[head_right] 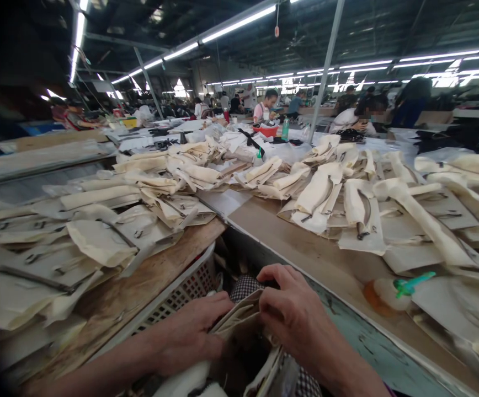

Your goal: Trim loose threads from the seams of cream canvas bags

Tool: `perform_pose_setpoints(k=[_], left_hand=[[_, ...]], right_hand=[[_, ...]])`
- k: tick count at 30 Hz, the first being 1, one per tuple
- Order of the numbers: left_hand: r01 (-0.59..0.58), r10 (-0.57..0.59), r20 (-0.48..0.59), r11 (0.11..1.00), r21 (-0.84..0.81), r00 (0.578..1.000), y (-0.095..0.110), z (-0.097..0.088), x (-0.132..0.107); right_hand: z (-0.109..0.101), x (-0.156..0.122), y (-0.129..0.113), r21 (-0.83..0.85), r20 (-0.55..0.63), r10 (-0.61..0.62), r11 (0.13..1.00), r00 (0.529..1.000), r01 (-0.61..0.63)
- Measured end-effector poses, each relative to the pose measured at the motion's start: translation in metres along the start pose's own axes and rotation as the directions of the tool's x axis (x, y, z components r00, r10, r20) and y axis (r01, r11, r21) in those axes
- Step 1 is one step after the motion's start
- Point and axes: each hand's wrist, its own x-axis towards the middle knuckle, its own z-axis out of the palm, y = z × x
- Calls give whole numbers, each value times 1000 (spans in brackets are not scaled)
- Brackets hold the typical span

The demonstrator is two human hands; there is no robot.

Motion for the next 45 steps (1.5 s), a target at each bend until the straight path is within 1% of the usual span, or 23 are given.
perform_pose_setpoints(k=[2, 4, 6, 8, 13, 19, 23, 25, 27, 29, 33, 34, 36, 37, 39, 41, 43, 45], left_hand=[[2, -4, -17, 997, -78, 1000, -3, 0, -1], [19, -25, -44, 990, -142, 999, -6, 0, -2], [57, -71, -70, 982, -182, 995, -8, 0, -3], [106, -127, -81, 970, -219, 989, -9, 1, -5], [152, -194, -97, 931, -331, 976, -10, -3, -12], [237, -289, -151, 928, -288, 945, -3, -7, -29], [277, -342, -188, 912, -303, 921, 4, -4, -40], [315, -382, -201, 901, -298, 902, 5, 0, -43], [378, -425, -222, 898, -225, 877, 6, 6, -45], [438, -453, -231, 892, -114, 861, 7, 13, -46], [512, -492, -181, 855, 82, 852, 11, 25, -43], [521, -496, -183, 845, 121, 848, 11, 28, -42], [521, -481, -224, 835, 178, 847, 11, 33, -38], [508, -455, -262, 838, 197, 851, 10, 36, -37], [449, -356, -352, 863, 232, 866, 5, 44, -33], [359, -213, -447, 893, 273, 869, -1, 52, -31], [267, -64, -532, 912, 313, 844, -6, 58, -30], [209, 33, -590, 918, 336, 807, -10, 59, -30]], right_hand=[[2, 4, 7, 191, 44, 21, 981, 999, -29], [7, 8, 11, 351, 96, 52, 933, 994, -83], [12, 12, 11, 448, 124, 96, 882, 988, -142], [18, 13, 10, 482, 133, 146, 855, 980, -193], [33, 13, 5, 433, 89, 218, 870, 972, -234], [44, 16, 0, 345, 57, 264, 900, 963, -267], [48, 18, -3, 326, -16, 248, 917, 969, -229], [50, 18, -4, 317, -38, 239, 924, 970, -215], [52, 17, -5, 312, -41, 233, 927, 972, -209], [53, 17, -4, 307, -34, 236, 927, 971, -214], [55, 19, -4, 286, -10, 240, 931, 971, -228], [56, 19, -4, 281, -9, 240, 932, 971, -228], [56, 21, -5, 275, -21, 238, 935, 971, -223], [56, 22, -5, 270, -31, 235, 938, 971, -219], [56, 23, -4, 259, -46, 227, 943, 973, -208], [56, 22, -2, 253, -46, 214, 947, 976, -196], [56, 21, 1, 257, -40, 207, 948, 978, -190], [56, 20, 3, 260, -39, 206, 947, 978, -189]])
